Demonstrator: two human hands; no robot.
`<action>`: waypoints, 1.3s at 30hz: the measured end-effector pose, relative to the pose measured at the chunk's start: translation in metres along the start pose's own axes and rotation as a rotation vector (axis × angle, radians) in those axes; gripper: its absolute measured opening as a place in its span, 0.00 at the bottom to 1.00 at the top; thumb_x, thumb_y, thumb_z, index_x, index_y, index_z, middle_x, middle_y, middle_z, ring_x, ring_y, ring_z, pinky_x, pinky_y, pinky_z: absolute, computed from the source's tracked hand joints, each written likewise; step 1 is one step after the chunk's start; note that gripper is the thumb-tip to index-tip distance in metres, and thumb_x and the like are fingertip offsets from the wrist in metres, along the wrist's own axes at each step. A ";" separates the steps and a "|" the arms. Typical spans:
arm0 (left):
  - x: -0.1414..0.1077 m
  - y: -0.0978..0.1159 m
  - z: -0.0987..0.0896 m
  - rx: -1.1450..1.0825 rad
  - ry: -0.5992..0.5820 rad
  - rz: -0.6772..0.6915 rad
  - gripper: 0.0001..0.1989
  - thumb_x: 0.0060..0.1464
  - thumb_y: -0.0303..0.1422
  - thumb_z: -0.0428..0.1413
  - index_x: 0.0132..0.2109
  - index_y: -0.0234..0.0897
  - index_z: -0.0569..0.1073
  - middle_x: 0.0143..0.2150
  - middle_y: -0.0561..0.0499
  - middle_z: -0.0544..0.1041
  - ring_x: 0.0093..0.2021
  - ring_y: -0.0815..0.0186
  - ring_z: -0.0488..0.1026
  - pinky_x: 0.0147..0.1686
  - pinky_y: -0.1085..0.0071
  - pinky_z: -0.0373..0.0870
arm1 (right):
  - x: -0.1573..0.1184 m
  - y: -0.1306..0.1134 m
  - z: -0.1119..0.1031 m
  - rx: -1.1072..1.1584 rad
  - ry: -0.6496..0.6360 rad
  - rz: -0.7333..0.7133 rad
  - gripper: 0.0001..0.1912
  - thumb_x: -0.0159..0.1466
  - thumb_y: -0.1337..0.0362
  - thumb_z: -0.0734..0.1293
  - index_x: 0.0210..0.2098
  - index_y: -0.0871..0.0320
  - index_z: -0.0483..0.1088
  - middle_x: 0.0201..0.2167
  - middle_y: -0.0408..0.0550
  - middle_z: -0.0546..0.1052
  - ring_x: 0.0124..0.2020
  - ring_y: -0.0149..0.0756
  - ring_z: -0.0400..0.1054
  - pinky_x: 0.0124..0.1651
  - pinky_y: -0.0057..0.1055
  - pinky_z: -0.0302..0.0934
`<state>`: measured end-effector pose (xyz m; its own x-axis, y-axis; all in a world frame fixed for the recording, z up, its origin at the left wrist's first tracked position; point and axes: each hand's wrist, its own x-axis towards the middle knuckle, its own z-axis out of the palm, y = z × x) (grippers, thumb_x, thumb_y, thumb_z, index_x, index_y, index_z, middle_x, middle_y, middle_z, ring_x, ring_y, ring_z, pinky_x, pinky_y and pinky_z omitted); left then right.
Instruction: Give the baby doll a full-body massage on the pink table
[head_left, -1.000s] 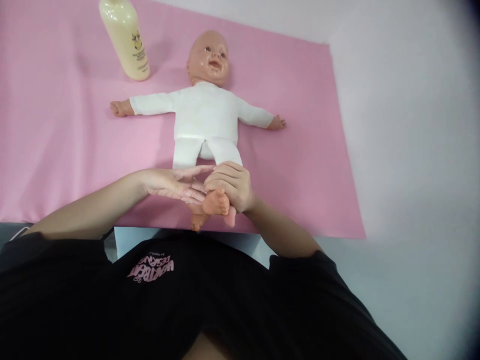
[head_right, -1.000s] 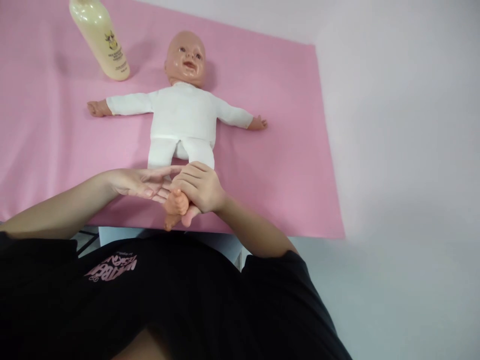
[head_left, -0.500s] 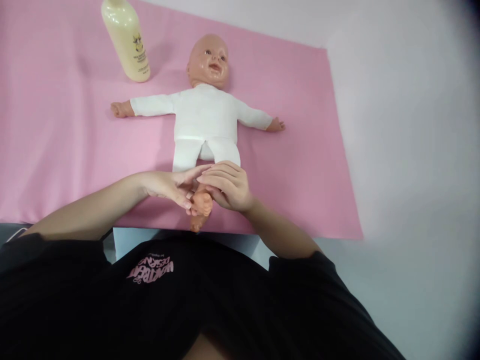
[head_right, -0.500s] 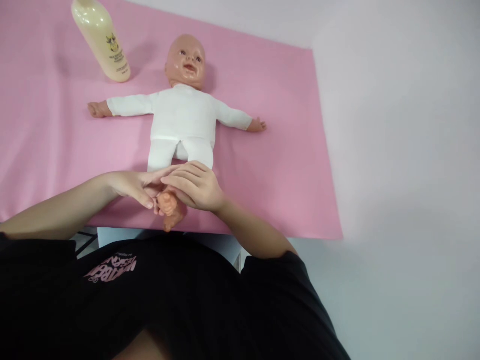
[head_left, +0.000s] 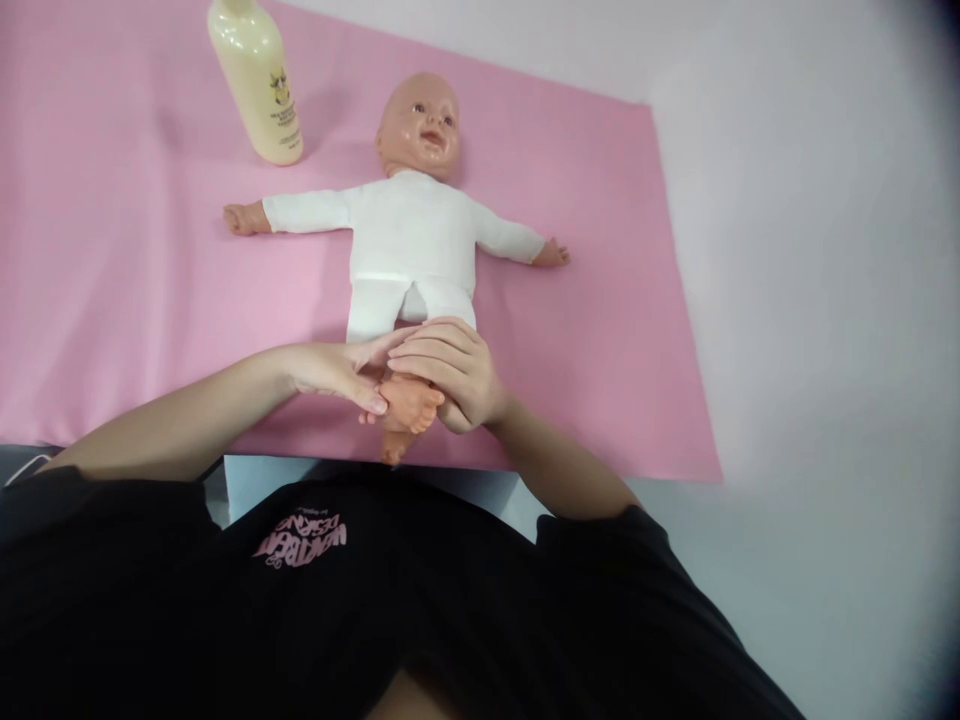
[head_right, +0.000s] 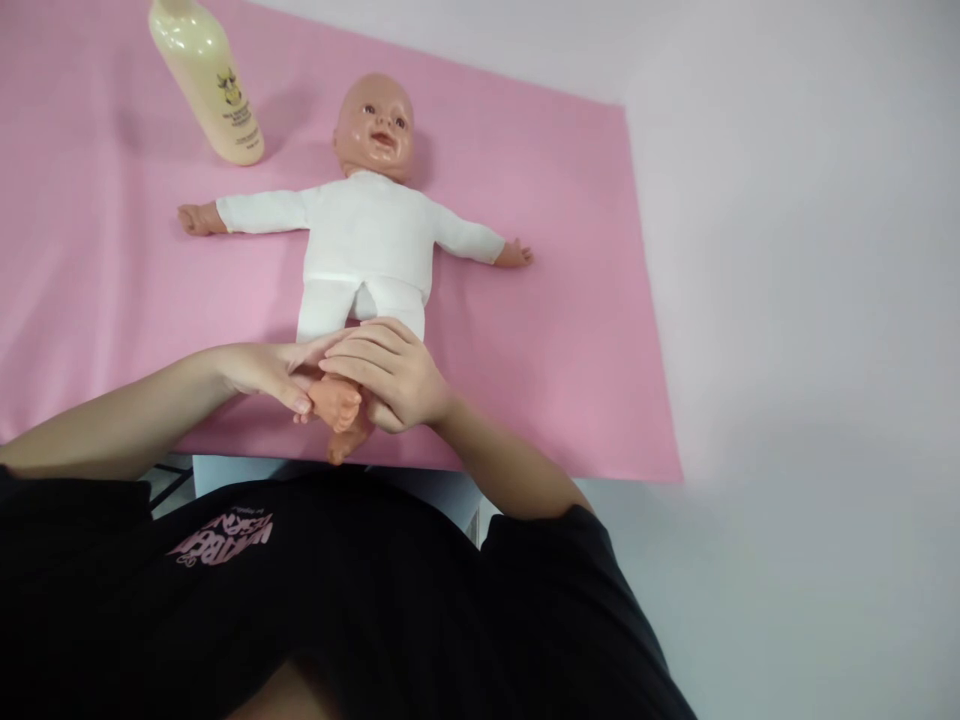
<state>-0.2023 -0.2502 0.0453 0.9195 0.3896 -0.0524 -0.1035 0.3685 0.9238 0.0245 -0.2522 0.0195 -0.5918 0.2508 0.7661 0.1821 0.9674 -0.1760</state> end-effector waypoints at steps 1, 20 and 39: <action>0.000 0.002 0.001 0.006 0.014 -0.005 0.61 0.51 0.36 0.72 0.80 0.47 0.42 0.50 0.44 0.81 0.36 0.63 0.79 0.32 0.72 0.75 | 0.002 -0.001 -0.001 -0.001 -0.003 -0.015 0.21 0.76 0.54 0.54 0.53 0.53 0.75 0.46 0.50 0.84 0.53 0.42 0.77 0.57 0.47 0.74; -0.005 -0.009 -0.017 -0.157 0.010 -0.065 0.39 0.64 0.39 0.62 0.75 0.32 0.57 0.24 0.57 0.69 0.27 0.66 0.71 0.32 0.69 0.72 | 0.004 -0.008 0.001 -0.047 -0.045 -0.118 0.12 0.72 0.51 0.68 0.37 0.52 0.69 0.32 0.39 0.78 0.37 0.33 0.71 0.49 0.36 0.71; -0.006 -0.003 -0.058 -0.200 0.160 -0.012 0.31 0.63 0.44 0.57 0.67 0.31 0.69 0.30 0.51 0.73 0.27 0.66 0.70 0.30 0.69 0.69 | 0.019 -0.001 -0.010 0.676 -0.590 0.257 0.06 0.58 0.59 0.71 0.34 0.54 0.76 0.36 0.41 0.83 0.40 0.36 0.75 0.54 0.37 0.62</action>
<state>-0.2296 -0.2045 0.0203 0.8508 0.5072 -0.1372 -0.1807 0.5277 0.8300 0.0214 -0.2484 0.0403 -0.9336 0.2577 0.2488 -0.0239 0.6483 -0.7610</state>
